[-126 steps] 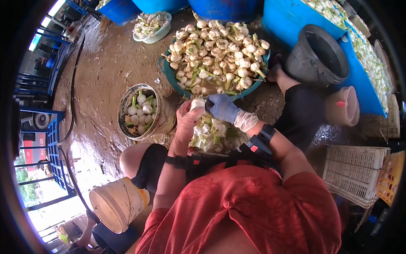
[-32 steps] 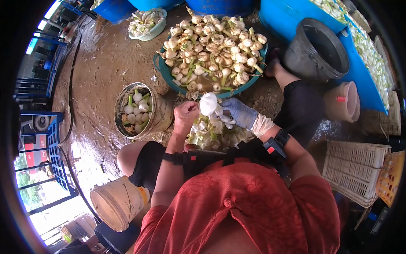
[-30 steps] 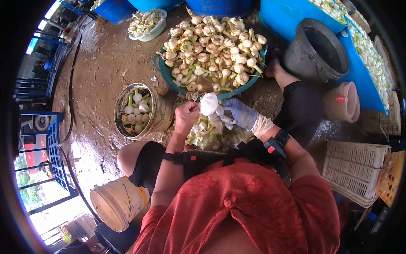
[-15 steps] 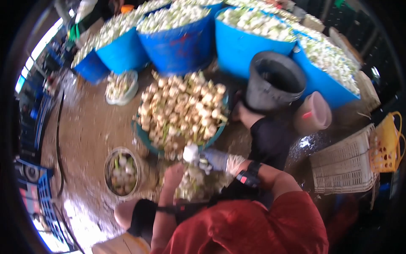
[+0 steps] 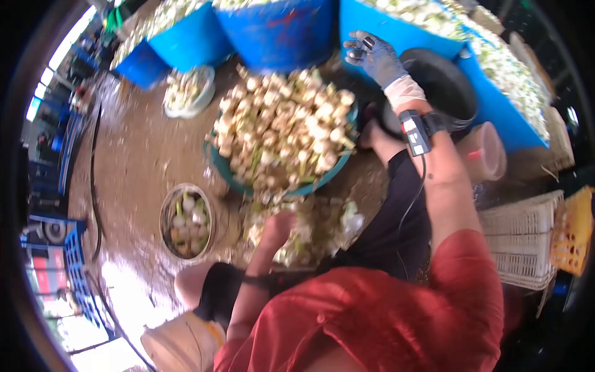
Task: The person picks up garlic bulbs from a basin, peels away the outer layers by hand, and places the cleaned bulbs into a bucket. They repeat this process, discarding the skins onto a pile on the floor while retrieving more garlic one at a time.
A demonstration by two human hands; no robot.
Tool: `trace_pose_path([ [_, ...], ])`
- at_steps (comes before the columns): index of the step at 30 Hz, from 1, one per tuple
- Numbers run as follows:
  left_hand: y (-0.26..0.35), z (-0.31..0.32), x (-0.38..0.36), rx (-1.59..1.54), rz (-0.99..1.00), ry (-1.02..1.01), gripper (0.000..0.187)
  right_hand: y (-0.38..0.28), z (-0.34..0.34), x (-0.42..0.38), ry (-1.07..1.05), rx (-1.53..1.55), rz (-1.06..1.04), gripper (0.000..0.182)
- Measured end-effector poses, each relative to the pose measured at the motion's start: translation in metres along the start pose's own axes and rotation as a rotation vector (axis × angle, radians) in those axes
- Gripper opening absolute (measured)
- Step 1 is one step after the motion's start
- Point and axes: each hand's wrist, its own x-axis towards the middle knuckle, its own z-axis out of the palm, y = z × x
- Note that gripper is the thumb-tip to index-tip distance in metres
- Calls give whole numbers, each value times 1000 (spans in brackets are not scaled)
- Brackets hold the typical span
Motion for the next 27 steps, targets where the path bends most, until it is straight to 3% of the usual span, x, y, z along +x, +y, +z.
trace_pose_path([
  [2,22,-4,5,-172,-83,-70,18,52,21,-18,169,-493,110,25],
  [4,38,-12,9,-115,-165,-133,20,119,12,-39,-237,-1069,180,23],
  [5,40,-13,10,-61,-211,-205,22,165,-4,-46,-279,-962,262,17],
  [6,37,-11,10,-39,-167,-179,25,190,2,-50,-428,-1269,252,15],
  [7,38,-12,11,-39,-180,-179,25,222,5,-54,-418,-1297,313,14],
  [8,42,-16,13,-8,-194,-190,26,260,-8,-51,-446,-1517,240,17],
  [9,43,-18,16,23,-205,-198,27,286,-4,-50,-300,-1502,362,26],
  [11,38,-16,16,40,-209,-167,29,319,14,-40,-199,-1680,277,41],
  [13,38,-19,17,-21,-180,-87,26,339,44,-21,-74,-1795,536,49],
  [16,36,-24,18,-24,-208,-148,28,371,71,-7,138,-1812,805,66],
  [19,30,-25,17,23,-265,-212,28,386,63,-11,68,-1838,846,55],
  [22,26,-27,18,-193,-347,-38,29,386,21,-29,-109,-1772,691,28],
  [23,26,-30,20,-197,-348,-35,29,385,8,-41,-151,-1704,490,23],
  [26,27,-29,19,-330,-405,134,28,383,-5,-52,-255,-1661,537,27],
  [27,29,-29,19,-332,-404,137,28,378,-2,-54,-102,-1563,542,29],
])
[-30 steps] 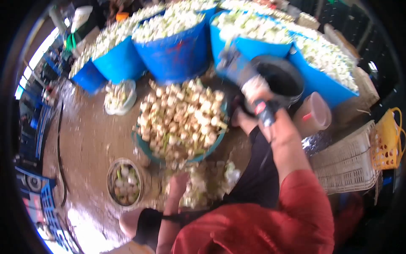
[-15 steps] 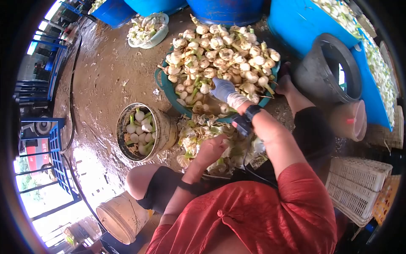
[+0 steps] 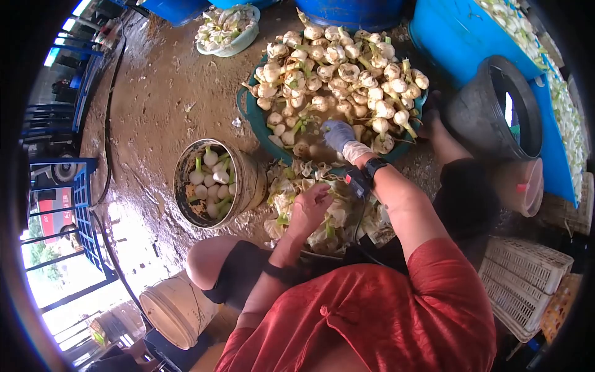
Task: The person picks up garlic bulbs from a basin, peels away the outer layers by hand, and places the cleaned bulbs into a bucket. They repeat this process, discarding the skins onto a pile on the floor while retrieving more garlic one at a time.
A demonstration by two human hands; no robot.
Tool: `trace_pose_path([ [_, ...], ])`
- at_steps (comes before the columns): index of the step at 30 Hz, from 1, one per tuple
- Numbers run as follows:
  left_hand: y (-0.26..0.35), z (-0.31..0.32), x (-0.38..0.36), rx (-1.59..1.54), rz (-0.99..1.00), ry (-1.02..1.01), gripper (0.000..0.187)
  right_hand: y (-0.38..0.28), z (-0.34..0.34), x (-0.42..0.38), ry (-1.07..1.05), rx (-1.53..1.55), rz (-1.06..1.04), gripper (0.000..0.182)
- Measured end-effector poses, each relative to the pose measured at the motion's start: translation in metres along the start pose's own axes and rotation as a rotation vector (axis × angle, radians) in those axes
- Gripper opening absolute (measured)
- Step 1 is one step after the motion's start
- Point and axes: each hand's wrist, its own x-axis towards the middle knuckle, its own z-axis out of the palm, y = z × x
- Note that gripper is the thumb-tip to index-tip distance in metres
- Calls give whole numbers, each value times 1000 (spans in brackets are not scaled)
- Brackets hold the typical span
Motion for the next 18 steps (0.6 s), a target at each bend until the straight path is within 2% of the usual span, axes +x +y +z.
trace_pose_path([
  [1,2,0,-1,-18,-2,4,27,-4,-4,-2,71,133,76,31],
  [5,10,-2,-5,-9,-9,-30,27,-33,-9,4,74,1,-7,35],
  [7,13,-4,-4,-8,-27,-31,27,-57,-10,-2,-64,-204,80,40],
  [12,2,-6,-3,-34,-45,26,29,-30,4,17,-204,-240,18,44],
  [14,-2,-7,0,-104,-69,15,29,-16,-2,15,-183,150,-99,39],
  [15,-1,-9,1,-112,-68,13,29,-13,-8,7,-127,428,-99,33],
  [16,0,-12,3,-184,-128,27,29,-12,-15,3,-125,421,-96,33],
  [18,4,-14,7,-259,-184,34,29,-9,-30,-4,-43,921,4,27],
])
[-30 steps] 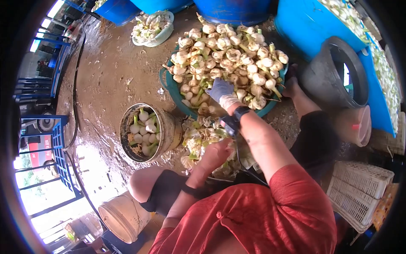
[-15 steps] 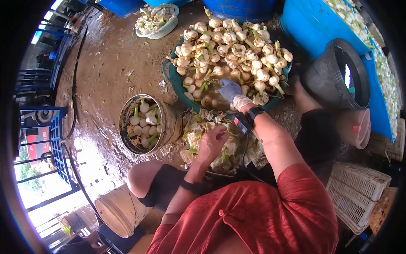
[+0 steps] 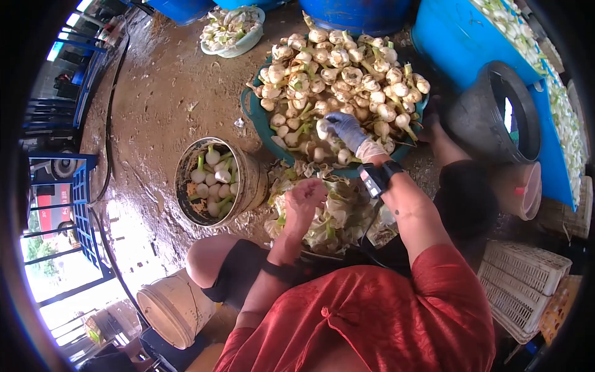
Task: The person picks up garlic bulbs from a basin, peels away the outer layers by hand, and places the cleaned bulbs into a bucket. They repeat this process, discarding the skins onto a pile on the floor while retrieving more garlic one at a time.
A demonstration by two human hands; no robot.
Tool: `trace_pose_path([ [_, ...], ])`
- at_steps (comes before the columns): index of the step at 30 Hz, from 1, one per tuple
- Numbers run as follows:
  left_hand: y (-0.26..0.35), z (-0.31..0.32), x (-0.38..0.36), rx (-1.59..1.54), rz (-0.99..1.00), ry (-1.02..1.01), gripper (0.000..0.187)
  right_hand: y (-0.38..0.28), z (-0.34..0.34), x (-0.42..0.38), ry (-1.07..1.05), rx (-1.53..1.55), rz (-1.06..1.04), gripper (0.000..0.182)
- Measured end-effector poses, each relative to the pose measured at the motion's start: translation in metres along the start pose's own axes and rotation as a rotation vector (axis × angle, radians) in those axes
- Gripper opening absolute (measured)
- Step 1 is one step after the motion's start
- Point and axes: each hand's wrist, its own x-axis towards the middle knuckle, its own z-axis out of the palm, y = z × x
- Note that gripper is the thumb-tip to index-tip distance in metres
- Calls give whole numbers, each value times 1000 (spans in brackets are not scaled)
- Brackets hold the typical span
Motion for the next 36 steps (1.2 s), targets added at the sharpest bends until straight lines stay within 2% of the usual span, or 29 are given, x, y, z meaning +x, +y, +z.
trace_pose_path([
  [1,3,1,1,-162,-25,26,29,-16,-3,-11,16,125,-54,27],
  [2,6,1,1,-324,-50,52,29,-31,-2,-25,21,122,-57,27],
  [4,18,-2,3,-373,-62,30,32,-58,5,-55,-68,56,-319,31],
  [5,23,-2,6,-526,-122,21,33,-69,14,-73,-91,-29,-472,32],
  [6,28,-3,7,-680,-182,14,34,-71,24,-88,-128,118,-424,33],
  [7,33,-4,7,-742,-173,-18,36,-71,30,-98,-181,134,-433,36],
  [10,33,-2,7,-924,23,-109,33,-71,48,-128,-244,237,-406,46],
  [11,30,-2,6,-923,27,-106,33,-70,50,-133,-245,244,-386,50],
  [12,29,-2,4,-917,91,-51,31,-74,52,-139,-246,251,-366,55],
  [14,29,-1,-1,-906,159,-4,30,-86,49,-153,-213,247,-316,48],
  [16,34,4,-7,-657,274,184,27,-96,49,-164,-183,183,-222,42],
  [17,31,4,-9,-593,304,182,27,-84,47,-162,-119,-12,-322,41],
  [18,29,4,-10,-596,306,175,27,-84,45,-165,-113,-16,-325,41],
  [20,23,2,-13,-388,252,170,28,-83,43,-171,-29,-431,-545,42],
  [21,27,-2,-16,-306,231,144,27,-102,44,-182,-75,-415,-405,41],
  [26,38,-13,-29,-96,245,66,25,-89,34,-187,-122,-449,-439,35],
  [28,40,-20,-33,13,230,-30,22,-85,31,-189,-133,-477,-467,34],
  [30,35,-23,-31,81,271,-39,19,-85,30,-190,-123,-655,-542,34],
  [33,29,-25,-33,137,211,-101,17,-96,29,-193,-234,-762,-417,32],
  [36,24,-25,-33,202,258,-111,12,-83,28,-190,-240,-752,-499,30],
])
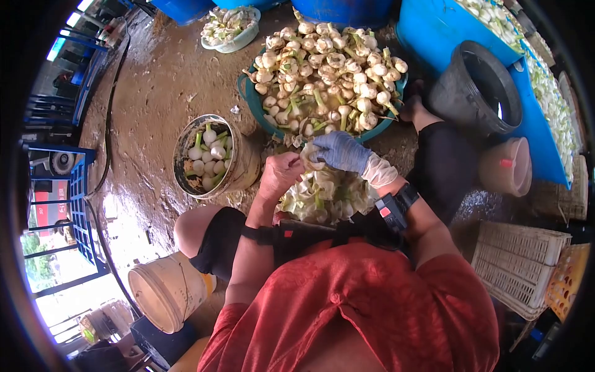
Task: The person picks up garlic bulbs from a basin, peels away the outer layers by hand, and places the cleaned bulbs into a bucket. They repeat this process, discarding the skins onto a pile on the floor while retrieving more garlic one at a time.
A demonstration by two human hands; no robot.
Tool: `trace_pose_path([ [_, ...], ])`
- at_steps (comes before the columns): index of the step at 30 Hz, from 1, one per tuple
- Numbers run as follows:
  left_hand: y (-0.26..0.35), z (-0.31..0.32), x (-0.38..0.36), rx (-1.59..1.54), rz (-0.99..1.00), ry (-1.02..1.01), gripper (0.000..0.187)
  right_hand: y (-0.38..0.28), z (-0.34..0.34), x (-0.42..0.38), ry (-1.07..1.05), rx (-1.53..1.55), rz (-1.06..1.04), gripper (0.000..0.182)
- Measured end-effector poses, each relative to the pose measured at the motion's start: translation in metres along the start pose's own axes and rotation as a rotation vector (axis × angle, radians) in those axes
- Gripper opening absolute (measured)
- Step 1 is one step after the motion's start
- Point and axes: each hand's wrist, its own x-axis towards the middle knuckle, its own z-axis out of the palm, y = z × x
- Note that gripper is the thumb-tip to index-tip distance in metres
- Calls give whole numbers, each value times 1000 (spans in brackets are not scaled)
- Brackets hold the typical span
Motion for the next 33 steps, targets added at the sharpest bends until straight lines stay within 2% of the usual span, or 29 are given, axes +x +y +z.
trace_pose_path([
  [2,-9,0,2,132,95,-19,7,7,6,-2,17,-5,-21,29],
  [7,-13,5,4,108,103,12,9,7,5,-5,4,40,3,26],
  [9,-12,7,5,96,111,40,14,10,8,-7,9,291,41,27],
  [10,-12,8,5,69,103,62,12,19,12,-9,9,291,40,27],
  [12,-7,8,6,44,97,86,10,28,17,-10,106,274,-19,28],
  [13,-3,8,6,-77,-4,78,9,27,16,-11,108,273,-21,28],
  [14,0,7,6,-198,-105,70,12,27,14,-13,50,478,131,29],
  [15,0,6,6,-197,-103,71,12,23,13,-15,-11,683,284,30],
  [17,-2,5,6,-367,-149,92,17,15,13,-17,14,779,263,31],
  [19,-5,2,6,-403,-175,150,18,11,16,-19,38,876,242,32],
  [21,-11,-3,7,-422,-234,231,19,10,21,-21,163,913,80,38],
  [22,-17,-6,7,-420,-233,231,19,-3,15,-21,164,914,78,38],
  [24,-34,-13,7,-175,-316,253,19,-24,-1,-24,229,1011,-92,40],
  [25,-83,-14,18,269,-236,104,20,-18,-6,-22,141,1177,44,41],
  [26,-73,-11,13,270,-234,104,20,-17,-7,-20,142,1177,41,41],
  [28,-24,-1,-2,70,-396,-106,25,-15,-10,-17,193,1089,14,43],
  [29,-5,-1,-2,-108,-450,-139,26,-12,-2,-18,303,1066,97,48],
  [30,3,0,-4,-106,-452,-139,26,-13,4,-17,304,1068,98,48],
  [32,11,3,-10,-890,-230,-160,36,-14,16,-15,445,707,38,53],
  [33,13,9,-11,-890,-232,-158,36,-15,22,-15,438,578,2,55],
])
